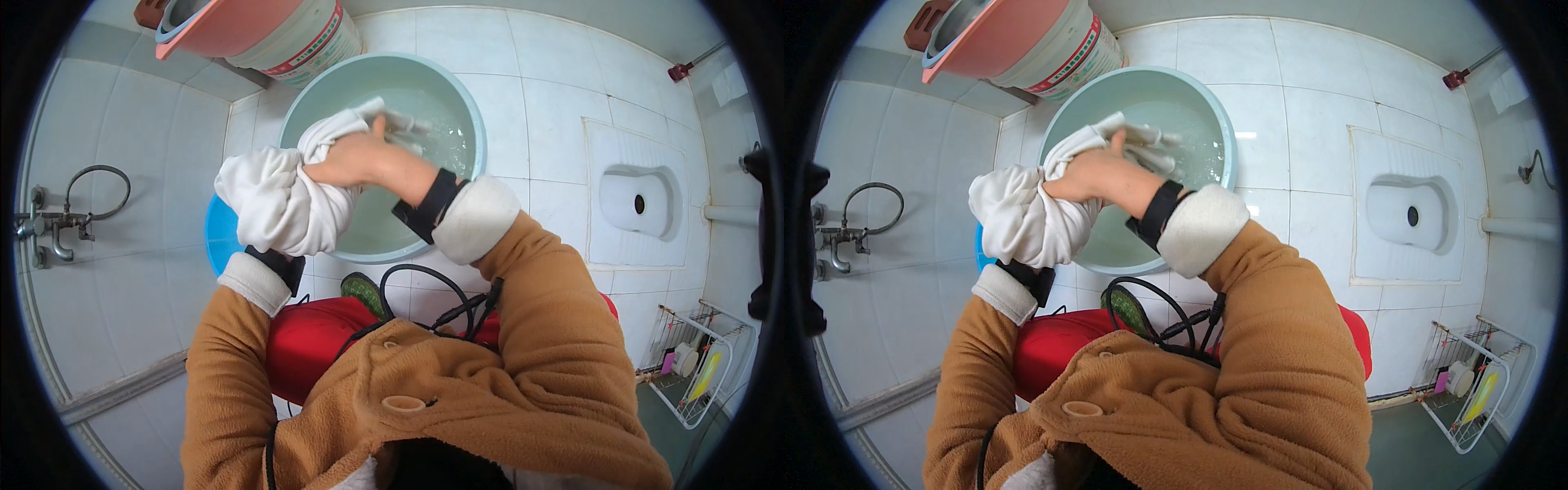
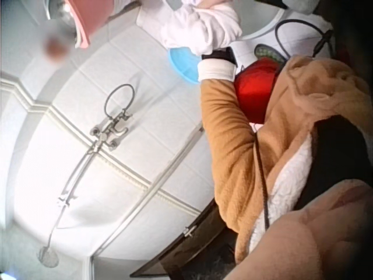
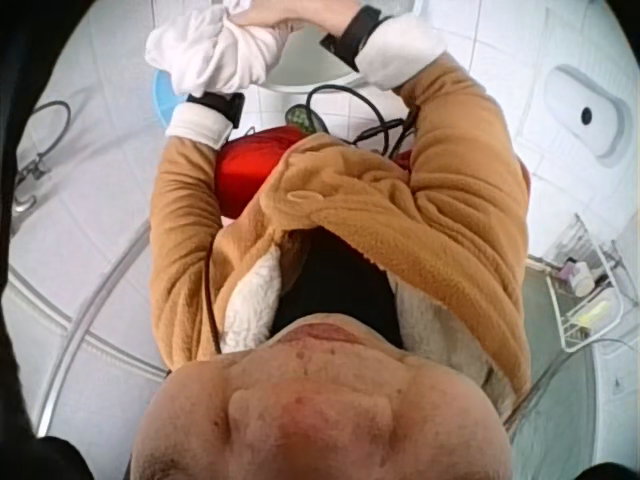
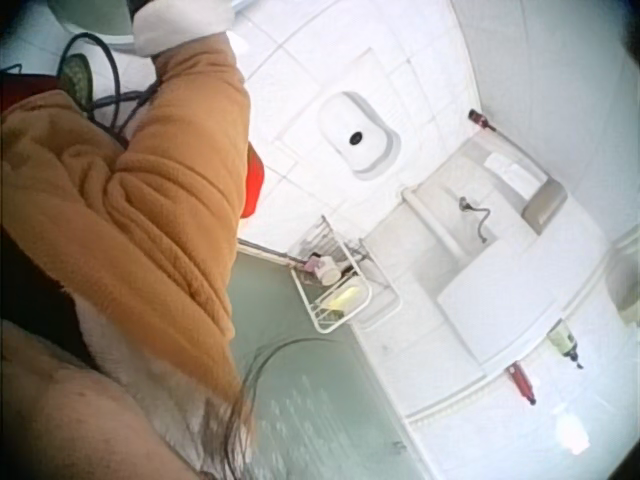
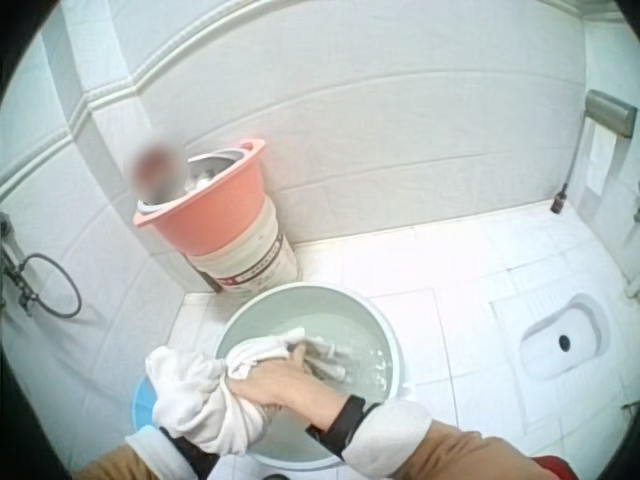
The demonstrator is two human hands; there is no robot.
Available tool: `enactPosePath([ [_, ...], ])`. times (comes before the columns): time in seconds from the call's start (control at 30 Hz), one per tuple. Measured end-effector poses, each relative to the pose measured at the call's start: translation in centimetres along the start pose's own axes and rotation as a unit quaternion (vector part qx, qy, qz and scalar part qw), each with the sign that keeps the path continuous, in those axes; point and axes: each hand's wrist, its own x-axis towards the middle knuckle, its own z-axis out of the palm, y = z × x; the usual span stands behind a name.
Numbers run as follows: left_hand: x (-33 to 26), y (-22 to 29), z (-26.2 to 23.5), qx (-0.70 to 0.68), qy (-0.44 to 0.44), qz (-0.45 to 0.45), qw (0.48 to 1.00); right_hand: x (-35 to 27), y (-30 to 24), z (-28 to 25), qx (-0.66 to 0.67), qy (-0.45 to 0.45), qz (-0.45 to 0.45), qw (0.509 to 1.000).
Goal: The person hand washes a white cloth in a light green basin, then transfers it to a blue basin for rinsing. They wring out the cloth and place it into a pink bucket. The person then cleans the floor with a sponge and refills the blue basin with water from the tap.
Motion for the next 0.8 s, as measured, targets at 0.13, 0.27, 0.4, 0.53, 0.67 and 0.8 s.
enactPosePath([
  [0.13,-0.3,-1.6,0.6,-0.030,-0.005,-0.035,0.999,0.2,-0.3,-4.3,-0.054,-0.024,-0.062,0.996],
  [0.27,-0.2,-1.8,2.0,-0.003,-0.010,-0.051,0.999,1.0,3.7,-7.1,0.219,-0.101,-0.150,0.959],
  [0.4,0.3,-1.1,3.5,0.077,-0.024,-0.044,0.996,2.7,10.6,-7.1,0.676,0.115,-0.131,0.716],
  [0.53,0.4,-0.7,4.7,0.289,-0.033,-0.011,0.957,2.1,12.9,-1.4,0.790,0.380,0.056,0.477],
  [0.67,1.5,-1.0,5.6,0.166,-0.044,-0.022,0.985,1.5,8.1,5.6,0.921,0.212,0.146,0.291],
  [0.8,1.6,-2.0,5.9,-0.103,-0.088,-0.110,0.985,3.5,5.9,7.3,0.993,0.022,-0.102,0.060],
])
